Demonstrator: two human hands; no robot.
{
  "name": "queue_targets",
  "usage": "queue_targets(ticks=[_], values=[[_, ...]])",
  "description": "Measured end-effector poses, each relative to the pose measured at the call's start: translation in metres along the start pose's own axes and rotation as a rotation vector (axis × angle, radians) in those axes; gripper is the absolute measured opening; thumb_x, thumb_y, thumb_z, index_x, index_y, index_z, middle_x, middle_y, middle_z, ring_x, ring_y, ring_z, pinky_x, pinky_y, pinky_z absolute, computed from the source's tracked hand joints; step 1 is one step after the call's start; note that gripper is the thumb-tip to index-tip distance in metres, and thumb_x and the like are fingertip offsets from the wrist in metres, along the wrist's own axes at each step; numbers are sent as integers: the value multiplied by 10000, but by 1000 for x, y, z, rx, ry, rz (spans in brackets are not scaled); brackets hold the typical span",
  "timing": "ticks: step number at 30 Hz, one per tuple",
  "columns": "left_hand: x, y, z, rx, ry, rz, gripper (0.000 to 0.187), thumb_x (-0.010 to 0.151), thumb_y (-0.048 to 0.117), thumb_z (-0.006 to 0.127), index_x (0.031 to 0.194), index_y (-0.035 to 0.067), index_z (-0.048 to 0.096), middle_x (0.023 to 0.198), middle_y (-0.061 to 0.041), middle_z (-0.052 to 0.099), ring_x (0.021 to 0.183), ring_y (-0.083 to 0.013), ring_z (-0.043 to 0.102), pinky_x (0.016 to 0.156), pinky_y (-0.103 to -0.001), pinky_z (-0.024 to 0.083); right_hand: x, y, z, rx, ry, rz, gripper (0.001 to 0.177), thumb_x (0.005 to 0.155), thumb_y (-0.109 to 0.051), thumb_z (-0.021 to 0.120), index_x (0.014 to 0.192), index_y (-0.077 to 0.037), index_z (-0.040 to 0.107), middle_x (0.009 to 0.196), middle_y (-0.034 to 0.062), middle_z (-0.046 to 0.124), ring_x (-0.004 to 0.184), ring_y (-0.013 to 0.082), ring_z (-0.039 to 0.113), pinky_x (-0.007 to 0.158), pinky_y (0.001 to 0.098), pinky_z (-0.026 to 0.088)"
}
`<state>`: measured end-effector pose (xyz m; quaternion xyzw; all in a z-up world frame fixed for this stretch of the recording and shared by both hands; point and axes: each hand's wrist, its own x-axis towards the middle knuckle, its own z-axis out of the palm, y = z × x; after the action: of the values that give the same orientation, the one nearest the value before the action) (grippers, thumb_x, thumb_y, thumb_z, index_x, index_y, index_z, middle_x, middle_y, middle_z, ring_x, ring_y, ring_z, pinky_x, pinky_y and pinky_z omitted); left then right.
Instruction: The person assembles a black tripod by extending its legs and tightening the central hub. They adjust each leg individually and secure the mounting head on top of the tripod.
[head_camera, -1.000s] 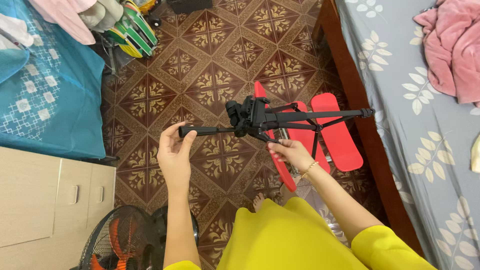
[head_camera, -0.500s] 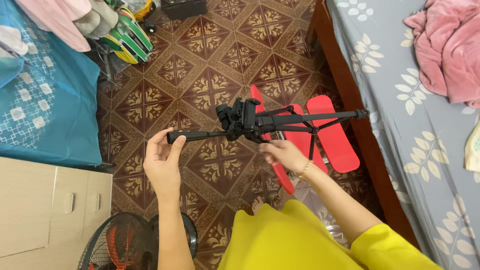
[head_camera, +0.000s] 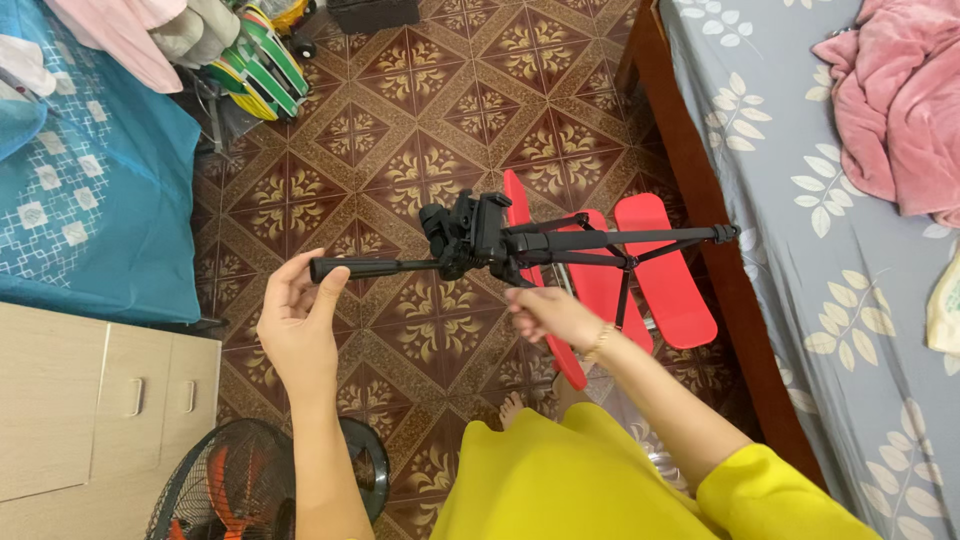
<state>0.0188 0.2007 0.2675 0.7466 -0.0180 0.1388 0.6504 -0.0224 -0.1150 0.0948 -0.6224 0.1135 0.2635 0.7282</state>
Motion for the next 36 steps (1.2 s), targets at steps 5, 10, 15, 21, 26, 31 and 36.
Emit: queue_targets(ticks=[5, 10, 15, 21, 26, 31, 36], values=[[-1, 7, -3, -33, 23, 34, 332, 961, 121, 786, 1256, 26, 665, 1081, -26, 712, 967, -67, 672, 876, -202, 540, 0, 20, -15, -196, 172, 66, 445, 1035, -475, 533, 909, -54, 605, 668, -20, 557, 602, 86, 546, 589, 252, 508], [2, 11, -10, -53, 31, -4, 340, 955, 112, 787, 1263, 31, 666, 1081, -32, 720, 934, -62, 651, 792, -194, 500, 32, 23, 51, -253, 143, 90, 427, 1010, -487, 542, 945, -73, 624, 667, 15, 596, 601, 103, 569, 587, 272, 510], [11, 11, -22, -5, -12, 18, 336, 959, 108, 785, 1262, 27, 663, 1074, -30, 722, 919, -58, 654, 814, -184, 511, 15, -3, 35, -25, 60, -4, 346, 975, -380, 636, 916, -40, 645, 733, -7, 628, 647, 91, 601, 633, 268, 547], [14, 14, -23, -21, 2, 33, 338, 954, 98, 785, 1258, 12, 663, 1070, -28, 717, 935, -55, 660, 835, -180, 513, -8, 10, -28, -156, 192, 69, 370, 995, -426, 596, 860, -81, 591, 698, 25, 601, 618, 98, 558, 586, 251, 496], [12, 17, -22, -76, 67, 29, 332, 962, 84, 771, 1270, 19, 665, 1083, -27, 724, 952, -55, 648, 818, -193, 495, 38, 44, 13, -229, 176, 125, 451, 982, -493, 594, 914, -47, 607, 666, 5, 604, 586, 102, 563, 549, 262, 493], [10, 16, -19, -69, 95, 45, 294, 1000, 91, 748, 1273, 24, 662, 1102, -38, 714, 1013, -71, 666, 905, -207, 528, 46, 25, 37, -319, 67, 121, 473, 975, -488, 616, 899, -21, 614, 667, 14, 628, 586, 105, 605, 557, 271, 534], [9, 17, -15, -62, 123, 92, 295, 1039, 111, 707, 1307, 27, 617, 1140, -41, 710, 1044, -81, 663, 892, -225, 536, 19, -12, 16, -158, -42, 46, 430, 960, -476, 647, 880, -55, 623, 667, -14, 613, 615, 91, 608, 578, 269, 539]])
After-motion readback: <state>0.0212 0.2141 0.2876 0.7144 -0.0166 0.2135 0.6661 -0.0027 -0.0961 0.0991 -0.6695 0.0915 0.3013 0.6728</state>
